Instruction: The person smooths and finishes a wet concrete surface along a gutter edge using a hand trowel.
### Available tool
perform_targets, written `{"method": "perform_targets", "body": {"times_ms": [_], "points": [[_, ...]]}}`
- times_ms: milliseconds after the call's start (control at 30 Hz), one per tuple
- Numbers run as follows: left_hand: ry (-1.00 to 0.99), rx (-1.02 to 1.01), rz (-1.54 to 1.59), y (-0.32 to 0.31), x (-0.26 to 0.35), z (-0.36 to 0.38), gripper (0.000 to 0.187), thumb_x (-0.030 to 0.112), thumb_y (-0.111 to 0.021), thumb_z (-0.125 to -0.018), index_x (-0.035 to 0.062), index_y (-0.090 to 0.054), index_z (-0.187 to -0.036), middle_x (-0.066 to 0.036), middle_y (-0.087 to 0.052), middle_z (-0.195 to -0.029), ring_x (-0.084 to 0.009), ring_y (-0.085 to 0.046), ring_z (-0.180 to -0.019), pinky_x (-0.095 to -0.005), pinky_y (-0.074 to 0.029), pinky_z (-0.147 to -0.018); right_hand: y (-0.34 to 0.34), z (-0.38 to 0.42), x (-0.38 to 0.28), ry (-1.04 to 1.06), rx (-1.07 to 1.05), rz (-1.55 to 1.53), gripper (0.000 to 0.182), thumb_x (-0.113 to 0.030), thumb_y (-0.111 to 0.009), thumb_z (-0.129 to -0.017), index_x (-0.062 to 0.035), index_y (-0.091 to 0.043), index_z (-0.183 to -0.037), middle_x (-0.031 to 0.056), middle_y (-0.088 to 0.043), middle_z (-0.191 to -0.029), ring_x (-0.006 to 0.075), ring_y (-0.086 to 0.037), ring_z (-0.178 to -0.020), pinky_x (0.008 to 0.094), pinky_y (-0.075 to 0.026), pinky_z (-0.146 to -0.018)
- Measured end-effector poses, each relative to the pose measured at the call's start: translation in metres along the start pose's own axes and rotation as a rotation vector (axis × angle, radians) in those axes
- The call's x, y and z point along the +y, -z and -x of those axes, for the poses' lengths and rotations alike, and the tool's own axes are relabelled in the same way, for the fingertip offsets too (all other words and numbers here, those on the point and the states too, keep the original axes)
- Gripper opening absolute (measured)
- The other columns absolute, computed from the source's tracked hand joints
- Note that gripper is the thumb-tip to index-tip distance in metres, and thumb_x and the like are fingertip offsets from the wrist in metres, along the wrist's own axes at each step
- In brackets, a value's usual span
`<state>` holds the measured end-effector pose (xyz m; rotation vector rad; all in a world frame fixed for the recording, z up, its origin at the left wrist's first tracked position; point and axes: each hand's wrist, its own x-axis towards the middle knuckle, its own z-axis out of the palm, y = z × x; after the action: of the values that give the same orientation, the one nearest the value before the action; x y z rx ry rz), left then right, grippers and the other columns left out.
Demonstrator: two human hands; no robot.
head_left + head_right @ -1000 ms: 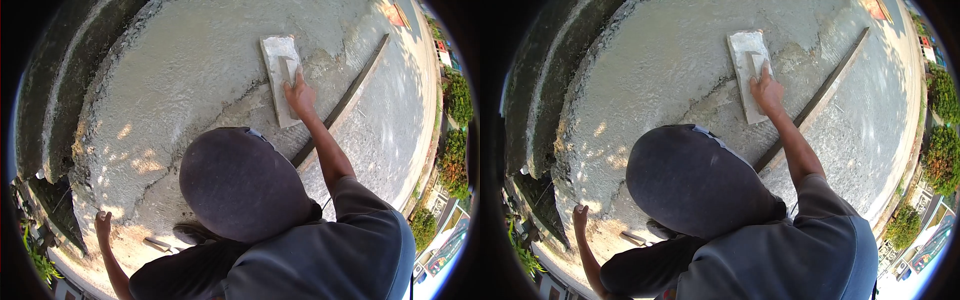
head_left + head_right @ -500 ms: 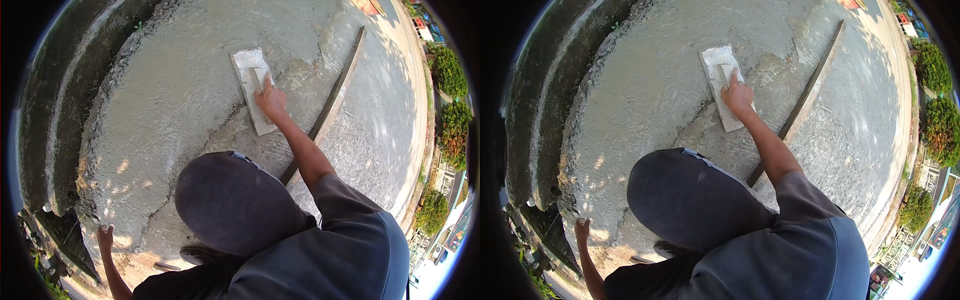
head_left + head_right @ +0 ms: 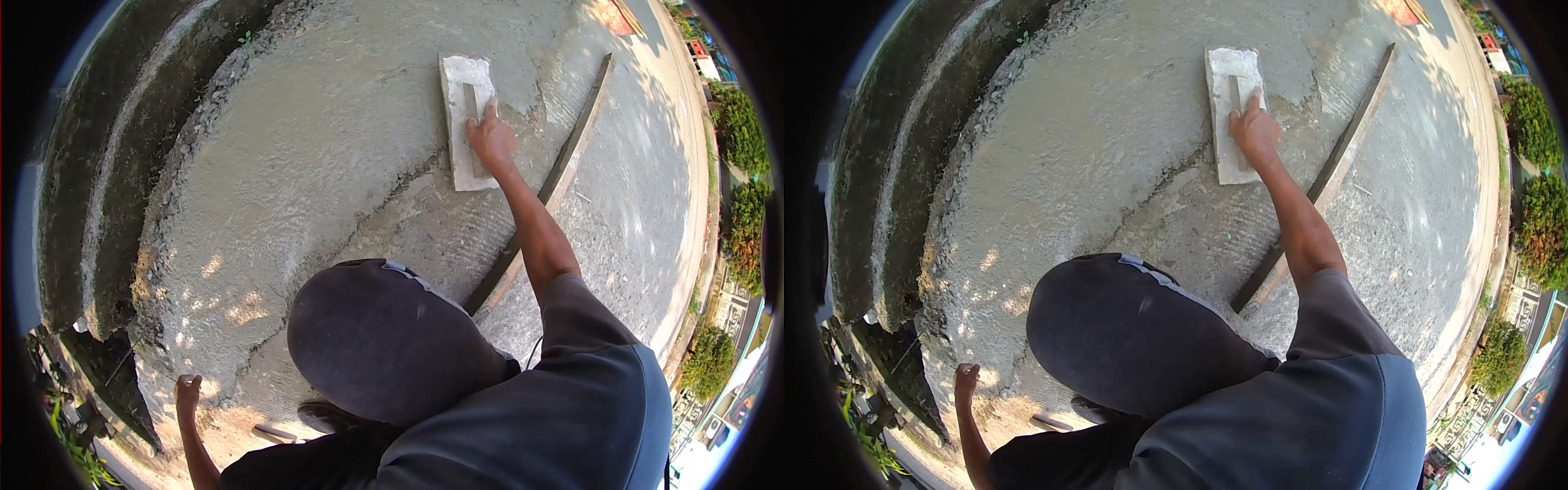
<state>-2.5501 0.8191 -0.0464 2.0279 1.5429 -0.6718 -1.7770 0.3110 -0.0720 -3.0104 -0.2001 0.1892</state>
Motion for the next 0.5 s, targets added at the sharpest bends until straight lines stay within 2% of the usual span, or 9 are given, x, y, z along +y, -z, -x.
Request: {"method": "perform_targets", "body": {"times_ms": [67, 100, 233, 267, 300, 333, 367, 467, 500], "points": [[-0.02, 0.024, -0.024, -0.011, -0.031, -0.016, 0.045, 0.033, -0.074, -0.083, -0.0032, -0.067, -0.108, -0.021, -0.072, -0.091, -0.0331, -0.069, -0.084, -0.0415, -0.052, -0.076, 0.0, 0.002, -0.034, 0.096, -0.07, 0.002, 0.077, -0.043, -0.056, -0.091, -0.0007, -0.034, -0.152, 0.0205, -0.073, -0.102, 0.0387, -0.071, -0.094, 0.0485, -0.054, -0.084], [-0.006, 0.004, -0.117, -0.007, -0.021, -0.015, 0.046, 0.034, -0.074, -0.083, -0.0035, -0.066, -0.109, -0.021, -0.072, -0.091, -0.0316, -0.069, -0.084, -0.041, -0.052, -0.076, -0.005, 0.006, -0.055, 0.143, -0.107, 0.004, 0.077, -0.043, -0.056, -0.091, -0.001, -0.035, -0.151, 0.0198, -0.073, -0.103, 0.038, -0.071, -0.096, 0.0478, -0.054, -0.084], [0.017, -0.032, -0.022, 0.013, 0.033, -0.001, 0.046, 0.035, -0.072, -0.085, -0.0047, -0.066, -0.108, -0.018, -0.071, -0.082, -0.0281, -0.068, -0.075, -0.0401, -0.052, -0.072, -0.048, -0.056, -0.115, 0.248, -0.067, -0.003, 0.077, -0.042, -0.059, -0.089, -0.0036, -0.036, -0.151, 0.0217, -0.073, -0.1, 0.0383, -0.071, -0.095, 0.0481, -0.055, -0.084], [-0.037, 0.005, -0.032, 0.011, 0.023, -0.004, 0.046, 0.035, -0.072, -0.086, -0.0047, -0.066, -0.107, -0.017, -0.07, -0.081, -0.0274, -0.067, -0.073, -0.0397, -0.052, -0.071, -0.056, -0.061, -0.12, 0.256, -0.048, -0.019, 0.077, -0.042, -0.06, -0.088, -0.0038, -0.036, -0.151, 0.0229, -0.073, -0.099, 0.0392, -0.071, -0.093, 0.0488, -0.055, -0.084], [-0.092, 0.039, -0.045, 0.006, 0.003, -0.013, 0.045, 0.035, -0.072, -0.086, -0.0048, -0.065, -0.107, -0.016, -0.07, -0.079, -0.0266, -0.067, -0.072, -0.0393, -0.052, -0.069, -0.051, -0.055, -0.117, 0.234, -0.071, -0.022, 0.073, -0.04, -0.061, -0.089, -0.0048, -0.04, -0.15, 0.019, -0.073, -0.104, 0.0372, -0.07, -0.1, 0.0466, -0.054, -0.086], [-0.152, 0.087, -0.041, 0.004, -0.008, -0.02, 0.045, 0.035, -0.072, -0.086, -0.0048, -0.065, -0.107, -0.015, -0.07, -0.078, -0.0258, -0.066, -0.07, -0.039, -0.051, -0.068, -0.047, -0.049, -0.109, 0.194, -0.091, -0.026, 0.073, -0.04, -0.061, -0.089, -0.0043, -0.04, -0.149, 0.0193, -0.073, -0.105, 0.037, -0.07, -0.1, 0.0465, -0.054, -0.087], [-0.04, 0.022, 0.05, 0.005, 0.002, -0.009, 0.046, 0.034, -0.072, -0.086, -0.0049, -0.065, -0.109, -0.017, -0.071, -0.08, -0.0261, -0.069, -0.074, -0.0388, -0.053, -0.071, -0.044, -0.045, -0.097, 0.164, -0.101, -0.027, 0.073, -0.04, -0.06, -0.089, -0.0038, -0.041, -0.149, 0.0196, -0.073, -0.105, 0.0368, -0.07, -0.101, 0.0464, -0.054, -0.087], [-0.05, 0.022, -0.1, -0.014, -0.014, -0.007, 0.045, 0.034, -0.072, -0.087, -0.0049, -0.065, -0.11, -0.017, -0.071, -0.081, -0.0256, -0.069, -0.076, -0.0382, -0.053, -0.072, -0.038, -0.062, -0.085, 0.096, -0.071, -0.005, 0.074, -0.042, -0.06, -0.089, -0.0027, -0.04, -0.149, 0.0208, -0.072, -0.107, 0.0369, -0.07, -0.102, 0.0462, -0.054, -0.088], [0.011, -0.037, -0.023, -0.013, 0.004, 0.006, 0.044, 0.032, -0.072, -0.088, -0.0057, -0.065, -0.109, -0.018, -0.071, -0.082, -0.0258, -0.069, -0.074, -0.0383, -0.054, -0.072, -0.039, -0.075, -0.082, 0.086, -0.046, 0.008, 0.075, -0.042, -0.059, -0.089, -0.0023, -0.04, -0.149, 0.0212, -0.072, -0.108, 0.0371, -0.07, -0.102, 0.0462, -0.054, -0.088]]}}
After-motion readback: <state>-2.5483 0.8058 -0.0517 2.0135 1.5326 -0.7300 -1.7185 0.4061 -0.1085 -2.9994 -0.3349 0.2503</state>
